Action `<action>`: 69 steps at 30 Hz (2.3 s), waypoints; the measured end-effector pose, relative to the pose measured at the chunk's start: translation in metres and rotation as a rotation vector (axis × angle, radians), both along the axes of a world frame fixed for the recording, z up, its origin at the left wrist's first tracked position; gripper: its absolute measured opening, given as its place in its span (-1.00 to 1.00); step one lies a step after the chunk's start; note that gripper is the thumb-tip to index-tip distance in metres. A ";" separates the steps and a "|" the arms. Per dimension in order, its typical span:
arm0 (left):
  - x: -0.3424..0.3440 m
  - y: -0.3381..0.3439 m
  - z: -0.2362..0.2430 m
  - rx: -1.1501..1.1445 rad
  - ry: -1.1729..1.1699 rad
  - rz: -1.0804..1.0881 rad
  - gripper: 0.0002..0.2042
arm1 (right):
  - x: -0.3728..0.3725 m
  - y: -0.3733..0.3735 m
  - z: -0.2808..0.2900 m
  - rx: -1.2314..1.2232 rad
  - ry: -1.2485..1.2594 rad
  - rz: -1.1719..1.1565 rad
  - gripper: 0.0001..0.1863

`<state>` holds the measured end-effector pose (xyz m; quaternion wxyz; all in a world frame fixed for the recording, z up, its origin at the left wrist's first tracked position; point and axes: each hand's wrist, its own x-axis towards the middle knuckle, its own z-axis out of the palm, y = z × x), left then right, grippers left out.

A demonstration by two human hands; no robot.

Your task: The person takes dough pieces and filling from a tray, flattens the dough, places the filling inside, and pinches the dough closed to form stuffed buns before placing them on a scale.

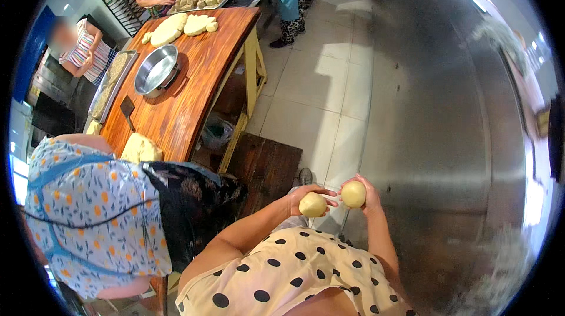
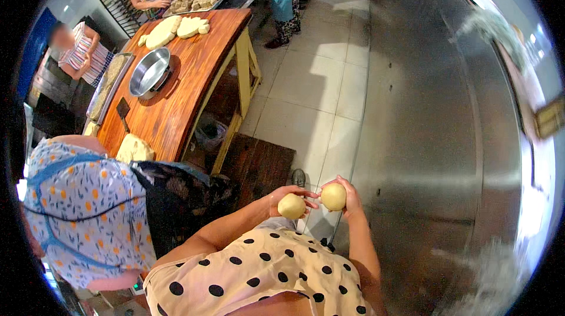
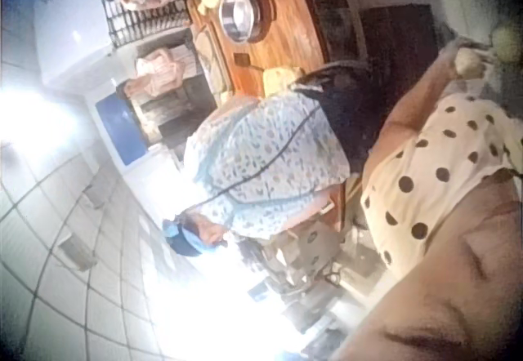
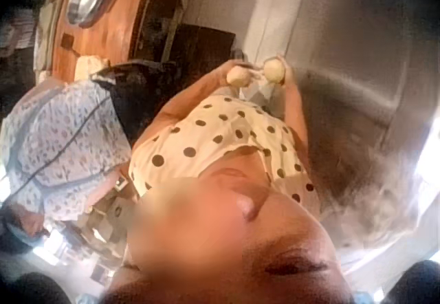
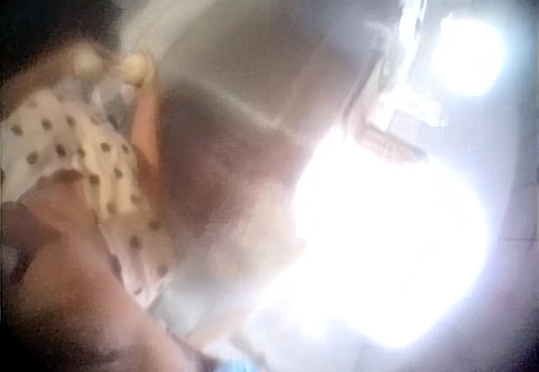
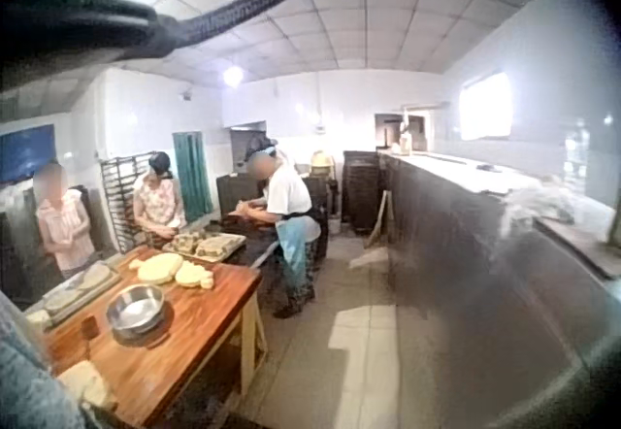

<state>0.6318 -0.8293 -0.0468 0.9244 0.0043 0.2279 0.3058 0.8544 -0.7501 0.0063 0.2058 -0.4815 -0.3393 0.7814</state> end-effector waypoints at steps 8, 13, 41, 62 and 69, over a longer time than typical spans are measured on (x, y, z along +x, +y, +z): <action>-0.053 0.191 0.050 0.184 0.054 -0.073 -0.41 | -0.114 0.176 0.090 1.011 -0.909 0.815 -0.54; -0.123 0.288 0.085 0.168 0.117 0.030 -0.41 | -0.155 0.282 0.127 1.120 -0.525 0.474 -0.38; -0.447 0.639 0.083 -0.204 0.127 1.053 -0.73 | -0.587 0.743 0.001 -0.449 0.452 0.246 -0.74; -0.724 0.883 0.051 0.037 1.532 1.154 -0.40 | -0.874 0.957 -0.027 -0.484 0.188 1.086 -0.28; -0.827 0.988 0.078 0.182 1.512 0.792 -0.15 | -0.959 1.080 -0.020 -0.318 0.341 0.982 -0.15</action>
